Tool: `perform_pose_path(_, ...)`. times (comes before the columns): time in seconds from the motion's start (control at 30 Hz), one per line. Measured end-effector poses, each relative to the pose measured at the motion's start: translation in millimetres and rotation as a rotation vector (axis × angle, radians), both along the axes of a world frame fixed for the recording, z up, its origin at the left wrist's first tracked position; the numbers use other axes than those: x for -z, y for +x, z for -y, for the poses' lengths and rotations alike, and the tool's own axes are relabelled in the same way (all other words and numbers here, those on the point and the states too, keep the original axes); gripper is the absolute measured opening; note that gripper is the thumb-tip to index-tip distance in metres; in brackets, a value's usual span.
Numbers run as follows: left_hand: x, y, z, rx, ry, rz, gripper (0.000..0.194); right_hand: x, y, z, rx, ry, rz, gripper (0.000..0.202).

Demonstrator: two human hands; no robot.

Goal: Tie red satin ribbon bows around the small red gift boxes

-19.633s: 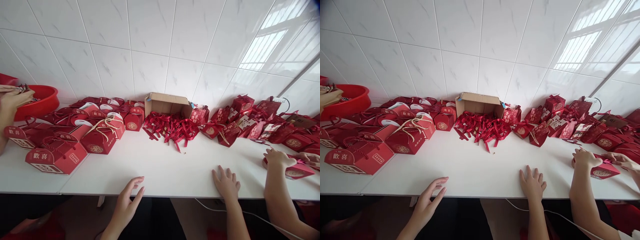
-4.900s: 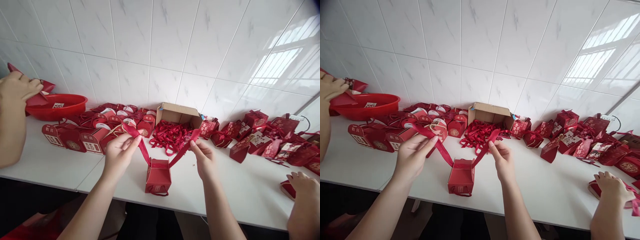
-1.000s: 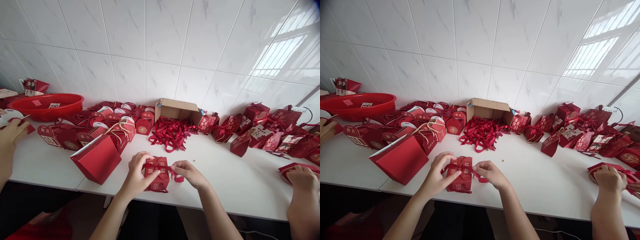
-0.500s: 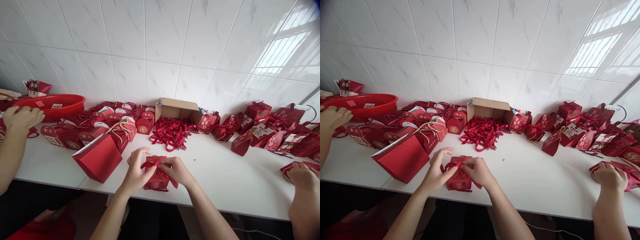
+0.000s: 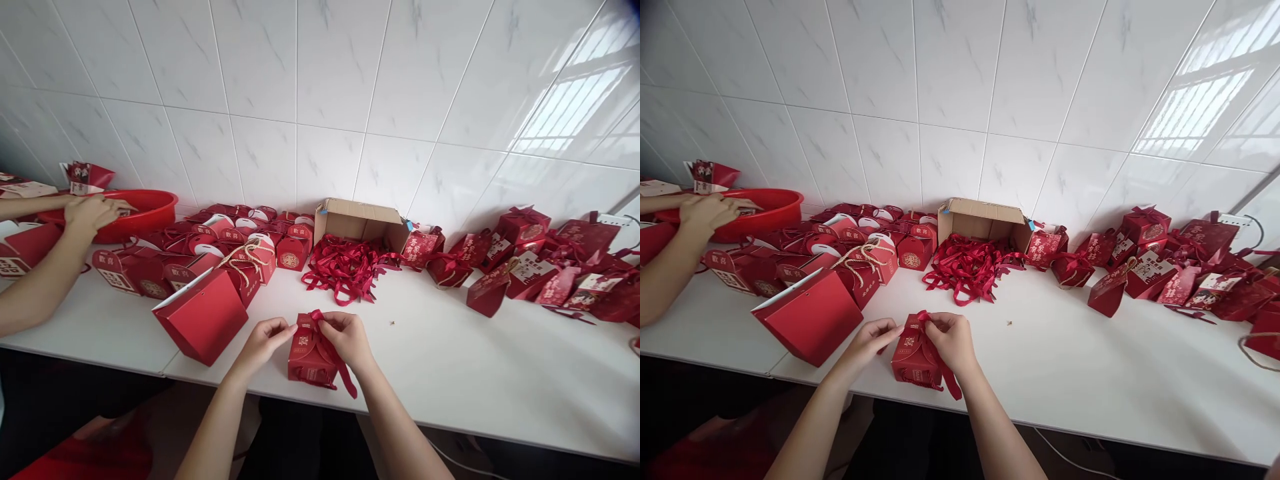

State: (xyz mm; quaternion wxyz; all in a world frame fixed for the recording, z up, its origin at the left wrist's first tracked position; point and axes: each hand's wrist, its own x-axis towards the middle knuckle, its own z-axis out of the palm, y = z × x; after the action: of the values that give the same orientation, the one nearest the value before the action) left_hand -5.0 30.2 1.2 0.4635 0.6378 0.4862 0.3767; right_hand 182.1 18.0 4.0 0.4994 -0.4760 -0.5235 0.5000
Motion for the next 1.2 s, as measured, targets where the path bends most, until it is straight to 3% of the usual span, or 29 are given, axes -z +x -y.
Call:
perform_pose_path(0.13, -45.4, -8.7, 0.9, 0.091, 0.259, -0.243, 0.021, -5.6, -5.8, 0.5, 0.052, -0.027, 0.100, 0.023)
perform_pose_path(0.23, -81.6, 3.1, -8.7, 0.252, 0.453, -0.469, 0.013, -11.0, -5.7, 2.7, 0.031, 0.014, 0.178, 0.021)
perform_pose_path(0.33, -97.5, 26.5, -26.5, 0.348, 0.611, -0.617, 0.012, -15.5, -1.0, 5.6, -0.106, 0.123, 0.228, 0.017)
perform_pose_path(0.43, -85.3, 41.9, -40.4, 0.323, 0.709, -0.608, 0.005, -15.5, 3.5, 7.6, -0.200, 0.170, 0.241, 0.017)
perform_pose_path(0.47, -76.7, 42.5, -41.5, 0.240, 0.728, -0.579, 0.001, -14.1, 4.0, 7.7, -0.190, 0.165, 0.229, 0.022)
perform_pose_path(0.57, -47.4, 32.3, -31.8, -0.115, 0.693, -0.408, 0.014, -7.9, 2.1, 7.0, -0.122, 0.145, 0.183, 0.034)
perform_pose_path(0.6, -38.7, 27.1, -25.4, -0.166, 0.646, -0.350, 0.017, -5.9, 0.9, 6.8, -0.110, 0.139, 0.175, 0.035)
perform_pose_path(0.73, -16.8, 15.1, -0.6, -0.037, 0.374, -0.141, 0.020, -2.0, -2.8, 7.9, -0.099, 0.151, 0.164, 0.033)
perform_pose_path(0.8, -12.0, 15.5, 5.7, -0.041, 0.305, -0.045, 0.018, -1.9, -3.5, 9.3, -0.095, 0.159, 0.158, 0.032)
perform_pose_path(0.97, -7.9, 18.8, 10.1, -0.035, 0.216, 0.030, 0.018, -1.5, -3.7, 12.3, -0.030, 0.155, 0.088, 0.023)
perform_pose_path(1.2, -4.7, 21.0, 12.9, -0.058, 0.234, 0.013, 0.019, 2.5, -5.7, 14.1, -0.018, 0.214, 0.113, 0.020)
